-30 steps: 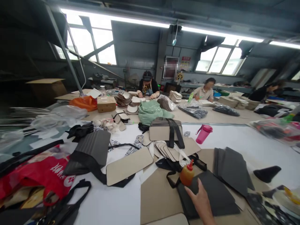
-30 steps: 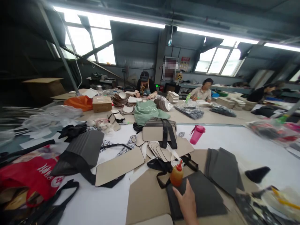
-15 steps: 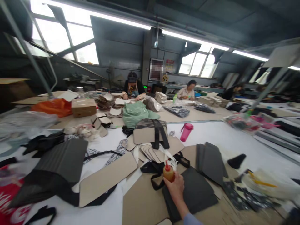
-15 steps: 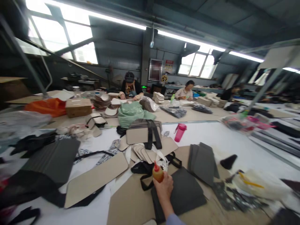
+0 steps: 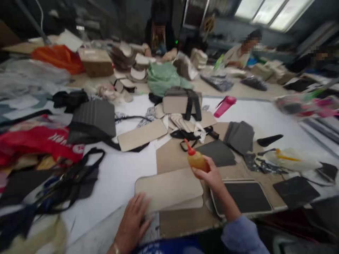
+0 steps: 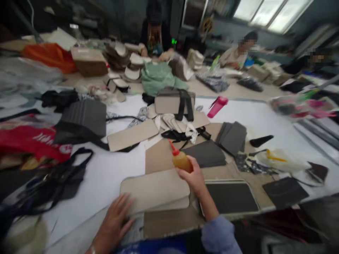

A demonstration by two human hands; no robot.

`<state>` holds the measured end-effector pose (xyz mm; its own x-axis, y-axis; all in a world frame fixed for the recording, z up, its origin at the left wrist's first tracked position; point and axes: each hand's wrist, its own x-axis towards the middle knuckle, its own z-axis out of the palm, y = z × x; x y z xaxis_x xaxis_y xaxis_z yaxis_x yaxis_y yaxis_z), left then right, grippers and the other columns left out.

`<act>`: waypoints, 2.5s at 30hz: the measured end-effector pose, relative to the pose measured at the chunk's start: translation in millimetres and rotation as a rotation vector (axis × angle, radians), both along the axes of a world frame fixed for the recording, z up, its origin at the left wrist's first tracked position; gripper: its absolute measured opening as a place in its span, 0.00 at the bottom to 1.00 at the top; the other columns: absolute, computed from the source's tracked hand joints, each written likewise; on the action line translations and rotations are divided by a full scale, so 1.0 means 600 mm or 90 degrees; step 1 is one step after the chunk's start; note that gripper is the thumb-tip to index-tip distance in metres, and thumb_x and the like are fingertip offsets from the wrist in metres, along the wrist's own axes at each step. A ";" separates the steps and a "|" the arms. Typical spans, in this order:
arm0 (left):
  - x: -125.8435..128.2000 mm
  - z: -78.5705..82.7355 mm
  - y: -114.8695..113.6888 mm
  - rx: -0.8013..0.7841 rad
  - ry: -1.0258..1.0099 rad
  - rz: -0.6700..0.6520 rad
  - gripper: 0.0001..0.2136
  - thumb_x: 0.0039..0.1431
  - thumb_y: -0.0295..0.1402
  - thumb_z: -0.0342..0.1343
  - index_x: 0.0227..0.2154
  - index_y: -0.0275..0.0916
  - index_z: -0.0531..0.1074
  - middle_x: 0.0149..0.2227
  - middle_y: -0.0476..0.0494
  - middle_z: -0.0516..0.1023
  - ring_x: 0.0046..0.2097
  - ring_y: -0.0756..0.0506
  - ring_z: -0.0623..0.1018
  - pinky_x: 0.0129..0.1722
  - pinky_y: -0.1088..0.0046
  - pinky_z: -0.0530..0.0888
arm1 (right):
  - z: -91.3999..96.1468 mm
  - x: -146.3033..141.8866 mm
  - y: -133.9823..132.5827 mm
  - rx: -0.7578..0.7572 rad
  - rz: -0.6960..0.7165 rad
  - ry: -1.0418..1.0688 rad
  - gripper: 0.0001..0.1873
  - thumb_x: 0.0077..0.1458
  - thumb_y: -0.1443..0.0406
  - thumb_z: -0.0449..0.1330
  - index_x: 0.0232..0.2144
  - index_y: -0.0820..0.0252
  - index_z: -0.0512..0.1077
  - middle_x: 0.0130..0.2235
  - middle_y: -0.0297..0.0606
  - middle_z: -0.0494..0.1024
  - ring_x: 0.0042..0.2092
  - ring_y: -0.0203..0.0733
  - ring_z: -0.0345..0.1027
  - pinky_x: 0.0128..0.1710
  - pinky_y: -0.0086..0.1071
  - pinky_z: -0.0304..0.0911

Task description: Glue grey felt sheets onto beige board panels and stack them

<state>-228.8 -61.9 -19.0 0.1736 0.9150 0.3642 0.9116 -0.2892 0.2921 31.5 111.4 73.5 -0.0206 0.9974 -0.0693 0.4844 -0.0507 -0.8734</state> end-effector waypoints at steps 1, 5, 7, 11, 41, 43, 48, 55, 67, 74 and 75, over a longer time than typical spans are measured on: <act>0.001 -0.002 -0.027 -0.028 0.004 -0.009 0.17 0.57 0.32 0.50 0.50 0.38 0.64 0.54 0.35 0.64 0.56 0.38 0.63 0.49 0.56 0.69 | 0.003 0.003 -0.021 -0.046 0.017 0.023 0.32 0.37 0.56 0.64 0.46 0.58 0.63 0.42 0.38 0.72 0.42 0.43 0.67 0.42 0.35 0.63; -0.001 -0.014 -0.047 -0.036 -0.017 -0.029 0.14 0.57 0.26 0.49 0.46 0.38 0.67 0.52 0.36 0.67 0.57 0.40 0.62 0.52 0.56 0.67 | 0.007 0.011 -0.107 -0.120 0.058 -0.046 0.34 0.38 0.55 0.64 0.49 0.54 0.60 0.45 0.39 0.70 0.43 0.43 0.67 0.43 0.36 0.63; -0.004 -0.017 -0.038 -0.021 -0.031 -0.030 0.13 0.57 0.26 0.49 0.45 0.38 0.68 0.50 0.36 0.69 0.57 0.41 0.62 0.51 0.57 0.67 | 0.005 0.008 -0.146 -0.118 0.095 -0.098 0.32 0.40 0.55 0.63 0.47 0.55 0.60 0.45 0.40 0.70 0.43 0.44 0.67 0.44 0.38 0.63; -0.012 -0.016 -0.033 -0.017 -0.059 -0.051 0.12 0.56 0.27 0.50 0.44 0.38 0.68 0.50 0.35 0.68 0.57 0.40 0.62 0.51 0.55 0.68 | -0.011 -0.021 -0.194 -0.041 0.157 -0.160 0.27 0.44 0.56 0.61 0.47 0.56 0.62 0.46 0.42 0.68 0.47 0.45 0.65 0.48 0.40 0.61; -0.033 -0.017 -0.031 0.003 -0.119 -0.088 0.10 0.55 0.27 0.51 0.39 0.37 0.72 0.45 0.37 0.72 0.50 0.42 0.68 0.49 0.58 0.70 | 0.030 -0.179 -0.180 -0.146 0.212 -0.469 0.16 0.49 0.61 0.55 0.42 0.53 0.69 0.36 0.37 0.70 0.37 0.40 0.65 0.36 0.31 0.57; -0.035 -0.017 -0.030 0.000 -0.128 -0.091 0.10 0.55 0.27 0.51 0.40 0.37 0.72 0.45 0.38 0.72 0.51 0.42 0.68 0.49 0.59 0.70 | 0.031 -0.182 -0.177 -0.155 0.200 -0.489 0.16 0.50 0.60 0.54 0.43 0.53 0.69 0.36 0.37 0.69 0.37 0.41 0.66 0.36 0.31 0.57; -0.038 -0.015 -0.029 -0.006 -0.140 -0.098 0.11 0.56 0.27 0.51 0.41 0.38 0.71 0.46 0.38 0.72 0.51 0.42 0.68 0.49 0.59 0.70 | 0.039 -0.141 -0.155 -0.204 0.140 -0.560 0.18 0.51 0.56 0.52 0.44 0.49 0.68 0.37 0.37 0.68 0.36 0.41 0.66 0.34 0.32 0.56; -0.037 -0.015 -0.026 -0.015 -0.132 -0.102 0.11 0.56 0.28 0.51 0.42 0.39 0.71 0.46 0.39 0.72 0.52 0.42 0.68 0.49 0.58 0.69 | 0.042 -0.060 -0.119 -0.228 0.066 -0.618 0.20 0.51 0.54 0.51 0.45 0.51 0.68 0.37 0.38 0.69 0.35 0.43 0.66 0.32 0.32 0.57; -0.040 -0.012 -0.026 -0.024 -0.111 -0.126 0.13 0.54 0.25 0.51 0.43 0.37 0.71 0.47 0.37 0.71 0.52 0.41 0.67 0.49 0.58 0.70 | 0.041 -0.075 -0.130 -0.198 0.066 -0.588 0.16 0.50 0.56 0.53 0.41 0.50 0.70 0.35 0.36 0.69 0.35 0.40 0.66 0.33 0.30 0.57; -0.039 -0.009 -0.025 -0.001 -0.120 -0.119 0.13 0.55 0.25 0.49 0.43 0.38 0.71 0.46 0.38 0.72 0.51 0.41 0.68 0.48 0.59 0.70 | 0.033 -0.096 -0.145 -0.182 0.096 -0.529 0.16 0.50 0.56 0.53 0.41 0.51 0.70 0.35 0.35 0.71 0.36 0.39 0.66 0.34 0.29 0.58; -0.039 -0.009 -0.025 -0.002 -0.123 -0.118 0.13 0.55 0.25 0.49 0.43 0.39 0.71 0.47 0.38 0.72 0.51 0.41 0.68 0.49 0.59 0.70 | 0.034 -0.086 -0.139 -0.191 0.074 -0.554 0.17 0.50 0.55 0.53 0.41 0.51 0.70 0.36 0.36 0.71 0.36 0.40 0.67 0.34 0.30 0.58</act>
<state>-251.9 -77.1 -24.6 0.2667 0.8748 0.4045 0.7704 -0.4457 0.4559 -19.9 28.1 94.1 0.0618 0.9300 -0.3624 0.9792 -0.1267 -0.1583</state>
